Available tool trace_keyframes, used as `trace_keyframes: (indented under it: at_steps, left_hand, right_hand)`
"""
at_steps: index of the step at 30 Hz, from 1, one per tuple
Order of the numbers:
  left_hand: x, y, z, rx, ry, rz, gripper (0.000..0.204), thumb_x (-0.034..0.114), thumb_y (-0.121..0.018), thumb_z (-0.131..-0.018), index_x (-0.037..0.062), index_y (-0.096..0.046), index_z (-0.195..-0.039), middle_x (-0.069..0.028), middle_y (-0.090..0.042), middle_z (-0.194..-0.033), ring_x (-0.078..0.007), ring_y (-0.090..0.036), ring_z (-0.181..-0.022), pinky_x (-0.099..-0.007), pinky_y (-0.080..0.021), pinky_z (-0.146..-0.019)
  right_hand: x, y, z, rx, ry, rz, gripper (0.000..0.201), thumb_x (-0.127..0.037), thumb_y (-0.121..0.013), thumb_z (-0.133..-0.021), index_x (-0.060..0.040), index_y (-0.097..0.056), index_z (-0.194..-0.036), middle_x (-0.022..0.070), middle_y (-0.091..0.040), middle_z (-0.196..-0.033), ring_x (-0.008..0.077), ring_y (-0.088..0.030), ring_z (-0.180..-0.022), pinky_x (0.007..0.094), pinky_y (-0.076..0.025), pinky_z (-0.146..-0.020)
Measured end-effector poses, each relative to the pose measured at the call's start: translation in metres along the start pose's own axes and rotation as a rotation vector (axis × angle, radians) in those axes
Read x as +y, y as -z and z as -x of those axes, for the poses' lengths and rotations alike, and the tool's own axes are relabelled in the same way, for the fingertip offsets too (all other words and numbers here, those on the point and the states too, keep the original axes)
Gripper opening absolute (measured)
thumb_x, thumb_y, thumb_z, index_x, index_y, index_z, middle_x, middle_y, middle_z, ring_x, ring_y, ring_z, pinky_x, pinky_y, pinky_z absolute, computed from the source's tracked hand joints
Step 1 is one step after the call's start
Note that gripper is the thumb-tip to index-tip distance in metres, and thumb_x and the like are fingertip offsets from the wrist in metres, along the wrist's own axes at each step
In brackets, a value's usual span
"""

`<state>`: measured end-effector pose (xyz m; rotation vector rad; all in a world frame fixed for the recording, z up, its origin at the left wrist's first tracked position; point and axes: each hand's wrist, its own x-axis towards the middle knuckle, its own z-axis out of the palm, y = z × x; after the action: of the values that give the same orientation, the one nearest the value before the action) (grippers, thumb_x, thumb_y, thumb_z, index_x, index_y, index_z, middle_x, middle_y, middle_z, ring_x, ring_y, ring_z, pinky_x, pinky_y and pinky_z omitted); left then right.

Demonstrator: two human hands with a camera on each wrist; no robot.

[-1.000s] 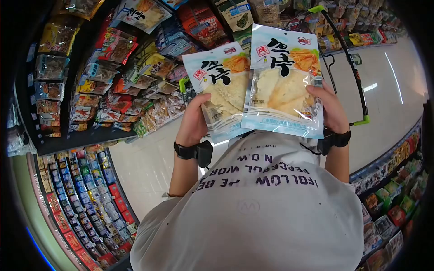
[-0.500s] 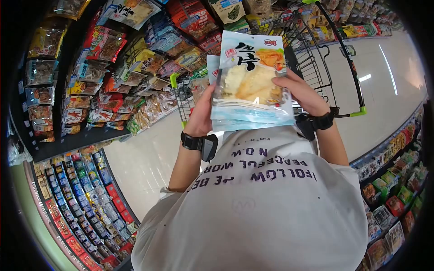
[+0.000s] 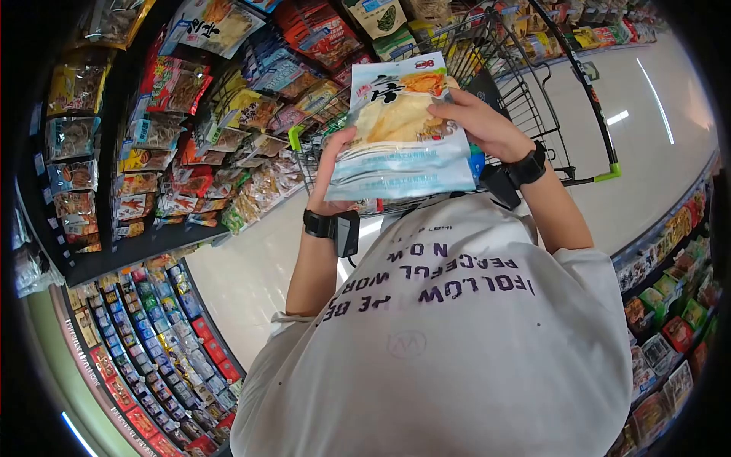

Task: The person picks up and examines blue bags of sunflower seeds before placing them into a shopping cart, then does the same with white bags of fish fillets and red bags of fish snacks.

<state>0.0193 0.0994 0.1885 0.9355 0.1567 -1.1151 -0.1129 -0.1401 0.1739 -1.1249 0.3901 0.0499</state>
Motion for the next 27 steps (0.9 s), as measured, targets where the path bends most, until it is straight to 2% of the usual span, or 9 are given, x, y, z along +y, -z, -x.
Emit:
trace_keyframes:
  at_steps: [1, 3, 5, 6, 10, 17, 19, 20, 27]
  left_hand:
    - [-0.003, 0.004, -0.003, -0.001, 0.004, -0.003, 0.042, 0.031, -0.053, -0.091, 0.0015, -0.054, -0.121, -0.0124, -0.063, -0.113, -0.0225, -0.064, -0.099, -0.0332, -0.053, -0.084]
    - [-0.010, 0.011, -0.008, -0.247, 0.252, 0.373, 0.037, 0.028, -0.054, -0.091, 0.0001, -0.056, -0.116, -0.0123, -0.065, -0.109, -0.0225, -0.065, -0.095, -0.0321, -0.056, -0.077]
    - [-0.013, -0.009, 0.000, -0.133, 0.285, 0.374, 0.037, 0.028, -0.054, -0.092, -0.0006, -0.056, -0.115, -0.0125, -0.067, -0.104, -0.0227, -0.066, -0.092, -0.0321, -0.058, -0.072]
    - [-0.016, -0.009, -0.001, -0.123, 0.284, 0.381, 0.037, 0.028, -0.053, -0.092, -0.0012, -0.056, -0.116, -0.0132, -0.066, -0.104, -0.0233, -0.066, -0.093, -0.0328, -0.058, -0.073]
    - [-0.021, 0.001, -0.002, -0.141, 0.286, 0.411, 0.038, 0.025, -0.052, -0.093, -0.0022, -0.053, -0.119, -0.0140, -0.064, -0.110, -0.0244, -0.064, -0.098, -0.0340, -0.057, -0.078]
    - [-0.021, -0.003, 0.003, -0.147, 0.267, 0.403, 0.039, 0.023, -0.051, -0.093, -0.0018, -0.050, -0.124, -0.0161, -0.061, -0.117, -0.0255, -0.063, -0.101, -0.0379, -0.057, -0.082]
    - [-0.021, -0.010, 0.009, -0.116, 0.221, 0.280, 0.040, 0.025, -0.051, -0.093, 0.0001, -0.051, -0.124, -0.0152, -0.062, -0.116, -0.0253, -0.064, -0.101, -0.0371, -0.055, -0.083]
    - [-0.020, -0.016, 0.012, -0.085, 0.176, 0.160, 0.041, 0.028, -0.052, -0.092, 0.0019, -0.052, -0.124, -0.0143, -0.063, -0.115, -0.0251, -0.064, -0.100, -0.0363, -0.054, -0.084]
    - [-0.015, -0.011, 0.025, -0.050, 0.059, -0.119, 0.053, 0.039, -0.049, -0.096, 0.0013, -0.043, -0.133, -0.0123, -0.057, -0.125, -0.0227, -0.060, -0.107, -0.0359, -0.049, -0.092]
  right_hand:
    - [0.003, 0.004, -0.005, -0.012, -0.051, -0.044, 0.042, -0.025, -0.062, -0.088, -0.0018, -0.048, -0.120, 0.0048, -0.060, -0.103, 0.0126, -0.060, -0.084, 0.0289, -0.051, -0.074]
    - [0.014, 0.012, -0.011, 0.036, -0.146, -0.133, 0.035, -0.021, -0.062, -0.088, -0.0013, -0.052, -0.116, 0.0059, -0.062, -0.101, 0.0134, -0.062, -0.082, 0.0291, -0.052, -0.073]
    - [0.025, 0.014, -0.013, -0.142, -0.153, -0.362, 0.026, -0.018, -0.061, -0.089, -0.0003, -0.057, -0.108, 0.0066, -0.063, -0.095, 0.0132, -0.063, -0.082, 0.0292, -0.054, -0.071]
    - [0.030, 0.017, -0.009, -0.080, -0.194, -0.400, 0.015, -0.012, -0.060, -0.090, 0.0019, -0.060, -0.096, 0.0036, -0.060, -0.084, 0.0107, -0.059, -0.075, 0.0269, -0.051, -0.067]
    - [0.031, 0.016, -0.005, -0.068, -0.210, -0.389, 0.015, -0.013, -0.060, -0.090, 0.0010, -0.061, -0.095, 0.0032, -0.060, -0.083, 0.0106, -0.058, -0.074, 0.0274, -0.051, -0.068]
    - [0.034, 0.015, -0.005, -0.139, -0.188, -0.369, 0.031, -0.021, -0.065, -0.086, -0.0006, -0.057, -0.109, 0.0037, -0.063, -0.093, 0.0104, -0.063, -0.075, 0.0275, -0.056, -0.065]
    - [0.017, 0.004, 0.009, 0.030, -0.249, -0.199, 0.040, -0.020, -0.064, -0.088, 0.0020, -0.053, -0.120, 0.0049, -0.062, -0.107, 0.0113, -0.058, -0.098, 0.0279, -0.050, -0.080]
    - [0.022, 0.008, 0.008, -0.107, -0.178, -0.218, 0.052, -0.020, -0.066, -0.087, 0.0009, -0.045, -0.130, 0.0058, -0.057, -0.120, 0.0112, -0.053, -0.108, 0.0257, -0.046, -0.087]
    - [0.013, 0.001, 0.026, -0.159, 0.118, -0.199, 0.047, -0.013, -0.065, -0.087, -0.0017, -0.046, -0.128, 0.0038, -0.060, -0.115, 0.0096, -0.057, -0.099, 0.0245, -0.046, -0.087]
